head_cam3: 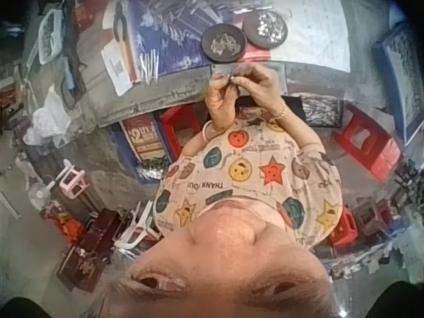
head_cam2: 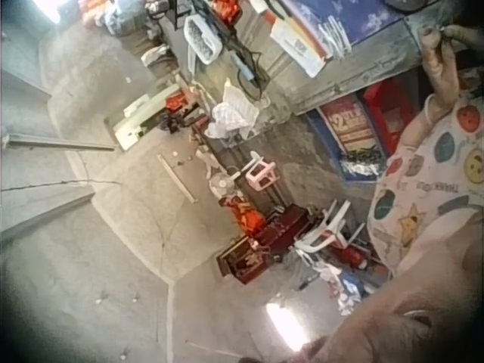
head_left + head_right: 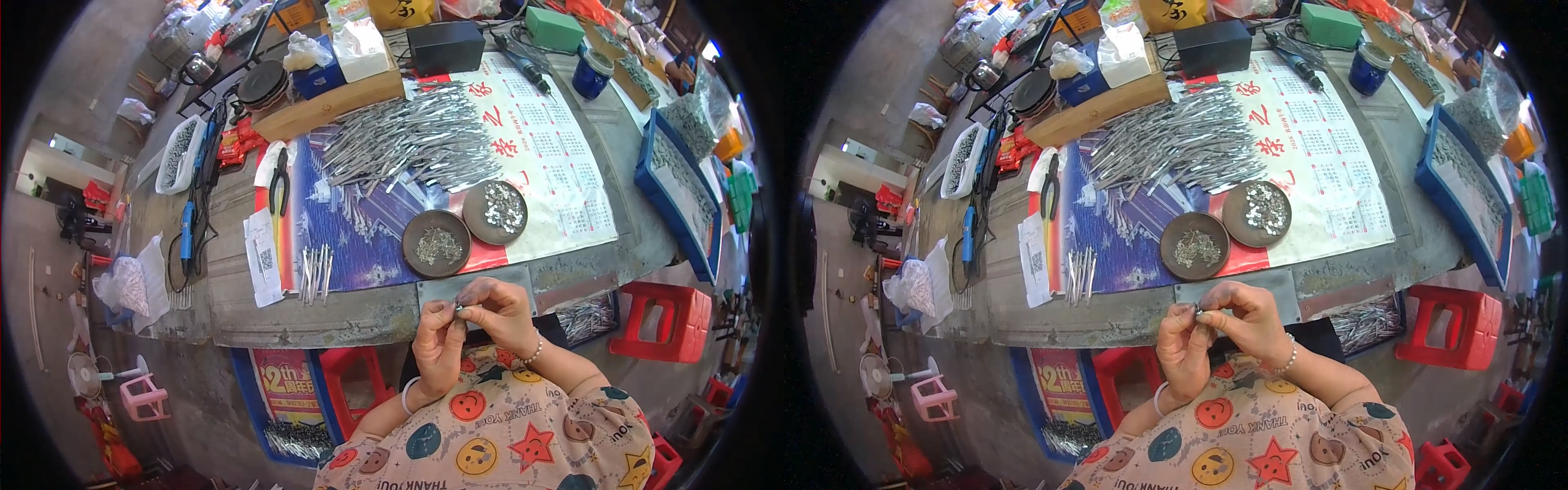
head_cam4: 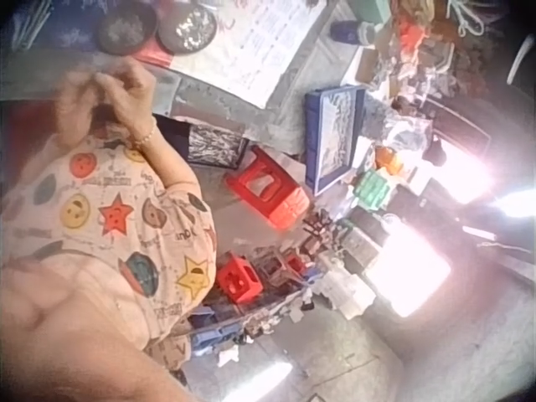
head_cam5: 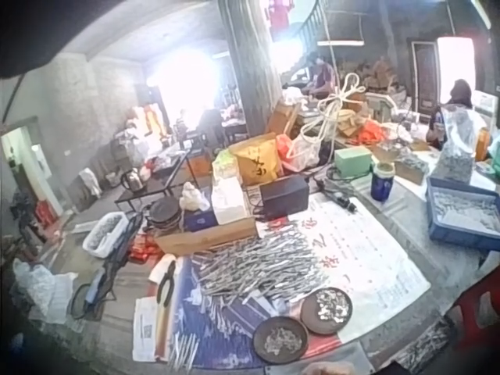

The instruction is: Assembling small metal pins and washers by hand at a workshop bench.

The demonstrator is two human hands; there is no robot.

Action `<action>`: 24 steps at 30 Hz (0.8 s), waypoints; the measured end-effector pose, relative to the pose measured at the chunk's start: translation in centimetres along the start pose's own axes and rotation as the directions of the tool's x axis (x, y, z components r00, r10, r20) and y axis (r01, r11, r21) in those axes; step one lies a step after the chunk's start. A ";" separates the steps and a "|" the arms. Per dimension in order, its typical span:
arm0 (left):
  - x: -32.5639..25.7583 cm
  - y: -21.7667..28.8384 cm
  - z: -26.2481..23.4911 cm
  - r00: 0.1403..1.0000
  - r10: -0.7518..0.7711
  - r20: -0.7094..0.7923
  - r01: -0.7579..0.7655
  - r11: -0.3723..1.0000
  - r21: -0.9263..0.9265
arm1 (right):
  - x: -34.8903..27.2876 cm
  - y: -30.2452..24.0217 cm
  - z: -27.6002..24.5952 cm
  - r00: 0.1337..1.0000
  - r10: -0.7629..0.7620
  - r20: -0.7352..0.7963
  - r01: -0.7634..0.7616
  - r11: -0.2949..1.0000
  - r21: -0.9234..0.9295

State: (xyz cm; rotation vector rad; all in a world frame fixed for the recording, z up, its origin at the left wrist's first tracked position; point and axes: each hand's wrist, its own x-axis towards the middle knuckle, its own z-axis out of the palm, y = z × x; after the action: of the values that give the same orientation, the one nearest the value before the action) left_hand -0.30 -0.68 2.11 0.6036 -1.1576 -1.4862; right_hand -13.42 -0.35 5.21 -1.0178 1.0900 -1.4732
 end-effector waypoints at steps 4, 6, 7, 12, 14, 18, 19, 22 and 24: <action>0.2 0.0 -0.2 0.999 -0.040 0.006 0.040 0.999 0.014 | -0.1 0.9 0.4 0.965 -0.258 -0.037 0.231 0.913 -0.335; 0.1 0.0 -0.2 0.999 -0.053 0.015 0.053 0.999 0.008 | 0.0 0.7 0.6 0.953 -0.301 -0.038 0.262 0.878 -0.400; 0.1 0.0 -0.1 0.997 -0.078 0.006 0.078 0.997 0.006 | 0.0 0.7 0.7 0.938 -0.343 -0.037 0.288 0.838 -0.464; 0.0 -0.3 0.1 0.995 -0.097 0.017 0.097 0.995 -0.023 | 0.3 1.1 0.4 0.912 -0.409 0.004 0.338 0.748 -0.570; -0.1 -0.7 0.1 0.995 -0.101 0.023 0.101 0.995 0.004 | 0.4 1.4 0.2 0.908 -0.417 0.025 0.347 0.720 -0.601; 0.0 -0.8 0.1 0.989 -0.142 0.028 0.142 0.990 0.003 | 0.2 2.3 -0.4 0.934 -0.346 0.093 0.328 0.721 -0.610; -0.1 -0.9 0.0 0.987 -0.157 0.029 0.158 0.987 -0.023 | 0.2 2.5 -0.5 0.939 -0.324 0.113 0.324 0.724 -0.609; -0.2 -0.9 0.2 0.982 -0.186 0.033 0.187 0.980 -0.064 | 0.4 2.3 0.0 0.939 -0.345 0.011 0.302 0.806 -0.509; -0.2 -0.6 0.5 0.980 -0.195 0.034 0.197 0.977 -0.079 | 0.4 2.1 -0.3 0.932 -0.363 0.009 0.317 0.800 -0.509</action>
State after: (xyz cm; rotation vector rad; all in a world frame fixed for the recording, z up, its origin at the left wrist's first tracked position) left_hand -0.96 -0.39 1.69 0.6584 -1.0754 -1.7060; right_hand -13.25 -0.91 3.17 -1.5988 1.4605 -1.5597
